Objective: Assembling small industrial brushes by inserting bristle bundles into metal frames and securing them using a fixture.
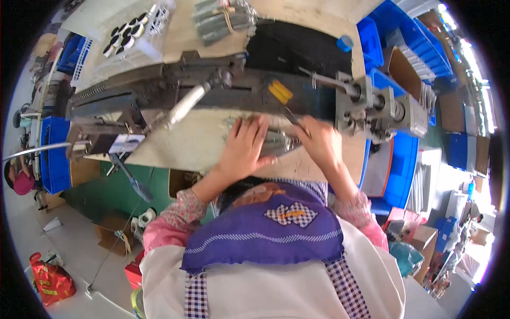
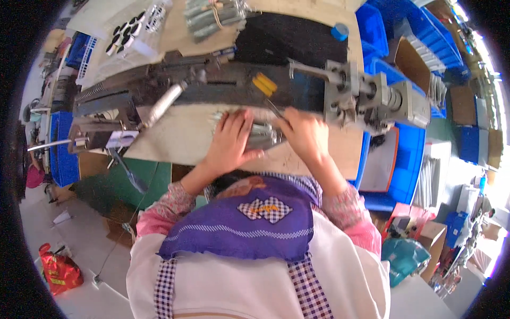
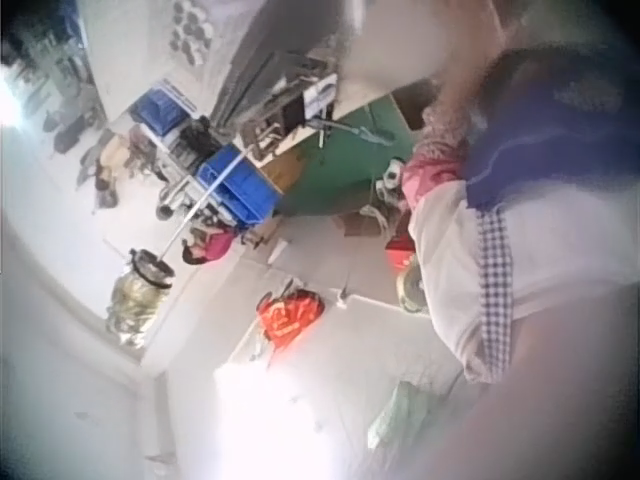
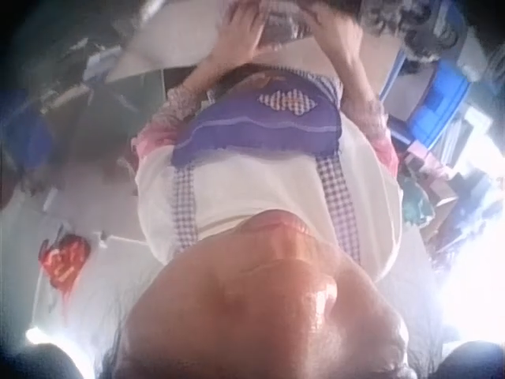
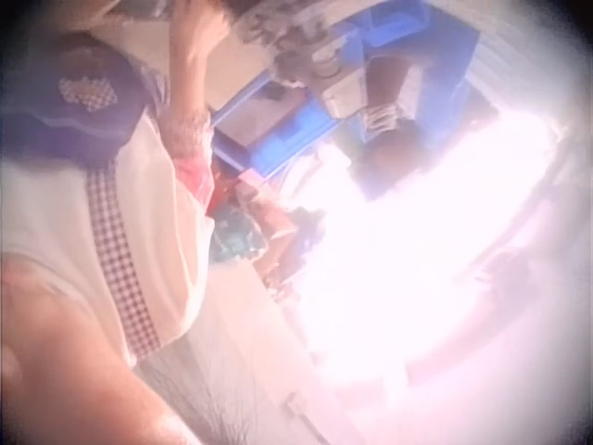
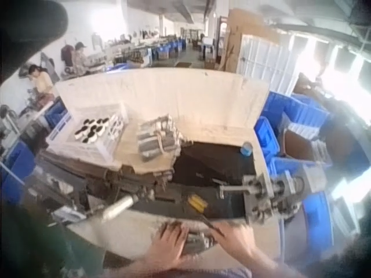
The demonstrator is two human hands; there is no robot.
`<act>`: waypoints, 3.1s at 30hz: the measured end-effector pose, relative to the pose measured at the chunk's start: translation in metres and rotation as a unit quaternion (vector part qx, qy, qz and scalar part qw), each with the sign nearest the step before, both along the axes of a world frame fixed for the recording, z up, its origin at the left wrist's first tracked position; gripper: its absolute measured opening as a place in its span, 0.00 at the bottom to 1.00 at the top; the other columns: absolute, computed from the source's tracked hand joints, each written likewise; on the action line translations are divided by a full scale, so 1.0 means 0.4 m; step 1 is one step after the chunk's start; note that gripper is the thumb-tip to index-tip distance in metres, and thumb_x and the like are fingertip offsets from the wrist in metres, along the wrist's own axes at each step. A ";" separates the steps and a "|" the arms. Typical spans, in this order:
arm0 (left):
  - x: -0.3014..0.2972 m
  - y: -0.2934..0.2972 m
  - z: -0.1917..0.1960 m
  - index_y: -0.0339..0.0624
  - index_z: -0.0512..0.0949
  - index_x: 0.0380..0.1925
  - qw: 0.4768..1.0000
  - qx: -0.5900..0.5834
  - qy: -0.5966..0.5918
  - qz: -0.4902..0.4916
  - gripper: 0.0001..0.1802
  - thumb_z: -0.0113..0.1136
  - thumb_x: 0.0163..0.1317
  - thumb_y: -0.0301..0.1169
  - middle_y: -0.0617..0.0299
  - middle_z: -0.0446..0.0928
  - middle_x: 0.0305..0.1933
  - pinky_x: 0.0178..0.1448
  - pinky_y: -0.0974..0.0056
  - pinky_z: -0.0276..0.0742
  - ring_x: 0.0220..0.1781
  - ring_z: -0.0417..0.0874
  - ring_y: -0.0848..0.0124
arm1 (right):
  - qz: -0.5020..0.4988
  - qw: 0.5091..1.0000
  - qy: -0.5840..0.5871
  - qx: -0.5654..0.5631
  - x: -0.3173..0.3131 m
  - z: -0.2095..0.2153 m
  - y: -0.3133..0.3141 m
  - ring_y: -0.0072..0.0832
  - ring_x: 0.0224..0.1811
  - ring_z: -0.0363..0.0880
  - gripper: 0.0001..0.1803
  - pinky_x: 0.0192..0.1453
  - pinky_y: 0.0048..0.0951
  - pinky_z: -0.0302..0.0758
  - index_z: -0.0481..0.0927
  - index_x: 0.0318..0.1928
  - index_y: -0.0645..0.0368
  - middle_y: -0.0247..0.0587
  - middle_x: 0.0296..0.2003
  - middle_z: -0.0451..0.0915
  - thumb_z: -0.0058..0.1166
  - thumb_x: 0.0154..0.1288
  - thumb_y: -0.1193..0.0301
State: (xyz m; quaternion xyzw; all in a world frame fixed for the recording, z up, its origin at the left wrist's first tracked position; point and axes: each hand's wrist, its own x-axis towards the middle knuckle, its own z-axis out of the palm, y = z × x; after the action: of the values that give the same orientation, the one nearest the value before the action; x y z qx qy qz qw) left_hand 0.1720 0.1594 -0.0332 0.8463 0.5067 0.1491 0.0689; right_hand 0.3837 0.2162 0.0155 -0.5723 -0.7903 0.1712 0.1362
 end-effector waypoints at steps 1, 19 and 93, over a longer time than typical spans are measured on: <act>-0.005 -0.005 -0.002 0.27 0.55 0.66 1.000 -0.007 0.003 0.003 0.54 0.59 0.51 0.59 0.43 0.62 0.64 0.71 0.43 0.52 0.66 0.62 0.47 | 0.032 0.998 0.026 0.055 0.006 0.050 -0.012 0.44 0.32 0.79 0.10 0.33 0.41 0.74 0.75 0.29 0.54 0.42 0.28 0.77 0.56 0.61 0.62; -0.074 -0.019 0.093 0.45 0.76 0.54 0.946 0.020 -0.306 0.107 0.24 0.65 0.54 0.27 0.55 0.71 0.61 0.67 0.49 0.67 0.62 0.72 0.55 | 0.287 0.950 -0.093 -0.076 -0.315 0.065 0.817 0.43 0.38 0.81 0.22 0.45 0.40 0.75 0.82 0.37 0.62 0.50 0.31 0.82 0.57 0.60 0.52; -0.019 0.059 0.208 0.35 0.76 0.28 0.812 0.025 -0.559 0.167 0.12 0.54 0.68 0.32 0.61 0.74 0.22 0.25 0.69 0.71 0.18 0.74 0.71 | 0.293 0.920 0.232 0.118 -0.205 0.161 0.284 0.39 0.34 0.82 0.07 0.39 0.32 0.77 0.83 0.35 0.63 0.45 0.30 0.82 0.60 0.56 0.74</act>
State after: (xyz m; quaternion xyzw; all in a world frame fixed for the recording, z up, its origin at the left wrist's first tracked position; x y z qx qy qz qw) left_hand 0.1644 0.1829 0.0500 0.5213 0.5105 0.6179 0.2931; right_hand 0.3017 0.3299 0.0798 -0.2387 -0.8835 0.2371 0.3259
